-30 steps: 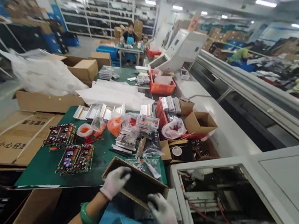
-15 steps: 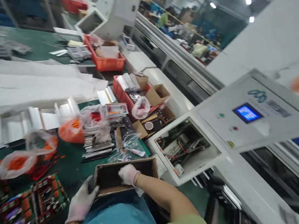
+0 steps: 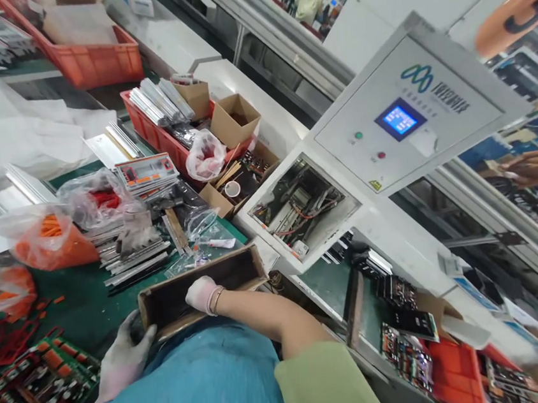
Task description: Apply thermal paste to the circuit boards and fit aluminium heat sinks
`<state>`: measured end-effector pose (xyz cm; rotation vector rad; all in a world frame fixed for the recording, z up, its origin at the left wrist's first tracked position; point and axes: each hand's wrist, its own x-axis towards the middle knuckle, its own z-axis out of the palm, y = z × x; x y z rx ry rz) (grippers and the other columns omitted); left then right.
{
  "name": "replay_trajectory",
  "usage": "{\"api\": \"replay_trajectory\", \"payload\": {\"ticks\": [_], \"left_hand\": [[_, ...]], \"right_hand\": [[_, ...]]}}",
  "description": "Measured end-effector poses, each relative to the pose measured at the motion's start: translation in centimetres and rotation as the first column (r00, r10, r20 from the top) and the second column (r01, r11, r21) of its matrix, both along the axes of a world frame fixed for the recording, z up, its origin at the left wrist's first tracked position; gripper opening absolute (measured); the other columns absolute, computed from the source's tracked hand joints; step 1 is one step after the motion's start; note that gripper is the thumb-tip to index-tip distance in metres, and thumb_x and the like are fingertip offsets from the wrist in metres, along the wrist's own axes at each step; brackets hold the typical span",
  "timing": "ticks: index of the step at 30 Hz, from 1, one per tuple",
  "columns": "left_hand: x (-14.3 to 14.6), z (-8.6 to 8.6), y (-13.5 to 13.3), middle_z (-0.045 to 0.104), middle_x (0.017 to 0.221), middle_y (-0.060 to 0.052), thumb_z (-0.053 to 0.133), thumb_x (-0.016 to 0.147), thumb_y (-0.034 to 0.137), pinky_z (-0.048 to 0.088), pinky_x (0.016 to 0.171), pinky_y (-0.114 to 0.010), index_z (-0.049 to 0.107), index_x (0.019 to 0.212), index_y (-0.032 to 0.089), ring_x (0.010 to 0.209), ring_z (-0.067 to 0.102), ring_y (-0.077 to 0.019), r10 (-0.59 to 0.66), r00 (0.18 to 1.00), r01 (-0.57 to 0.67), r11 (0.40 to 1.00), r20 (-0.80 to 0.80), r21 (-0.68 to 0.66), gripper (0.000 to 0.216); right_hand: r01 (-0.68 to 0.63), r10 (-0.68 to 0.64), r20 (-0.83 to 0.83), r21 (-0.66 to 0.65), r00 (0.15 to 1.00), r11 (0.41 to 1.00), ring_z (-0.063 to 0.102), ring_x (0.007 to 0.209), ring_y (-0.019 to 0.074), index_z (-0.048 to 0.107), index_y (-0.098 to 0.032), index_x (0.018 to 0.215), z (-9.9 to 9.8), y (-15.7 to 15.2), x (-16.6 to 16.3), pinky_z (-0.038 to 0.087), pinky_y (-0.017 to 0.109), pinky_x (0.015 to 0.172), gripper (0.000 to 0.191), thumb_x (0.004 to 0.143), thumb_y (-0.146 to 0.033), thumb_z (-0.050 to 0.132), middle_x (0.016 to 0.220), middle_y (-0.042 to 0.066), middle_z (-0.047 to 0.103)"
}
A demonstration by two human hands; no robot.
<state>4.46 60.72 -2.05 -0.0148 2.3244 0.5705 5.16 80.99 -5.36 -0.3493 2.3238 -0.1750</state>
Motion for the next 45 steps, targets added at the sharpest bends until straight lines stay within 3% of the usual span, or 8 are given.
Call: {"api": "replay_trajectory", "payload": {"ticks": [5,10,14,20,25,29,38,45], "left_hand": [[-0.2,1.6,0.5,0.065,0.115,-0.009,0.044,0.083,0.061,0.05,0.085,-0.046,0.04,0.139,0.027,0.107,0.06,-0.0367,0.13,0.985,-0.135,0.99,-0.117,-0.042,0.065],[0.0,3.0,2.3,0.068,0.094,-0.003,0.051,0.075,0.056,0.051,0.085,-0.036,0.053,0.126,0.024,0.095,0.064,-0.0275,0.298,0.887,-0.228,0.947,-0.352,0.225,0.06],[0.6,3.1,4.2,0.067,0.088,-0.002,0.055,0.072,0.058,0.051,0.08,-0.031,0.06,0.117,0.021,0.082,0.064,-0.022,0.303,0.915,-0.17,0.889,-0.267,0.426,0.059],[1.3,1.6,5.6,0.068,0.101,-0.005,0.056,0.071,0.053,0.049,0.091,-0.035,0.062,0.112,0.018,0.098,0.062,-0.0249,0.272,0.962,-0.214,0.823,-0.034,0.526,0.054],[1.5,0.8,6.3,0.069,0.107,-0.009,0.059,0.07,0.049,0.049,0.095,-0.036,0.063,0.11,0.015,0.103,0.063,-0.0257,0.211,0.972,-0.233,0.775,0.107,0.588,0.053],[1.2,0.4,7.1,0.066,0.114,-0.012,0.059,0.072,0.054,0.046,0.101,-0.038,0.062,0.115,0.011,0.111,0.059,-0.0271,0.176,0.963,-0.268,0.708,0.204,0.653,0.06],[1.8,-0.4,8.5,0.07,0.095,-0.012,0.075,0.058,0.057,0.052,0.087,-0.037,0.072,0.094,0.011,0.095,0.064,-0.0285,0.299,0.902,-0.431,0.584,0.311,0.688,0.058],[0.6,-0.2,6.8,0.065,0.066,-0.006,0.072,0.063,0.061,0.051,0.058,-0.028,0.07,0.096,0.011,0.064,0.063,-0.02,0.434,0.819,-0.566,0.504,0.376,0.653,0.06]], "right_hand": [[0.148,-0.148,-0.002,-0.059,0.989,0.987,0.069,0.082,0.0279,0.071,-0.011,0.077,1.2,2.5,0.4,0.054,0.036,0.071,0.011,0.076,-0.007,0.061,0.083,0.014,0.072],[0.398,-0.427,-0.073,-0.253,0.901,0.882,0.064,0.098,0.0256,0.069,-0.018,0.099,2.9,5.3,2.5,0.048,0.034,0.084,0.021,0.084,-0.028,0.059,0.101,0.009,0.07],[0.592,-0.636,0.058,-0.44,0.769,0.675,0.065,0.084,0.0164,0.065,-0.019,0.096,3.2,6.0,4.3,0.048,0.024,0.075,0.016,0.086,-0.026,0.055,0.089,0.003,0.07],[0.808,-0.736,0.437,-0.532,0.517,0.252,0.062,0.061,0.0086,0.051,-0.014,0.107,2.5,5.3,5.9,0.045,0.016,0.048,0.023,0.095,-0.021,0.033,0.096,0.008,0.068],[0.863,-0.697,0.6,-0.502,0.393,0.054,0.057,0.056,0.0067,0.052,-0.014,0.102,3.0,4.5,5.8,0.043,0.015,0.047,0.018,0.092,-0.019,0.038,0.091,0.008,0.067],[0.871,-0.65,0.661,-0.492,0.375,0.002,0.055,0.053,0.0063,0.056,-0.014,0.098,4.0,3.9,5.5,0.042,0.015,0.045,0.017,0.09,-0.02,0.042,0.084,0.004,0.065],[0.899,-0.621,0.694,-0.437,0.364,0.038,0.051,0.044,0.0066,0.057,-0.015,0.085,5.1,2.7,6.2,0.037,0.013,0.039,0.012,0.088,-0.016,0.045,0.055,-0.004,0.054],[0.927,-0.662,0.706,-0.371,0.251,-0.045,0.053,0.048,0.0052,0.054,-0.015,0.084,4.4,2.9,7.1,0.038,0.014,0.039,0.013,0.091,-0.018,0.043,0.077,0.001,0.063]]}}
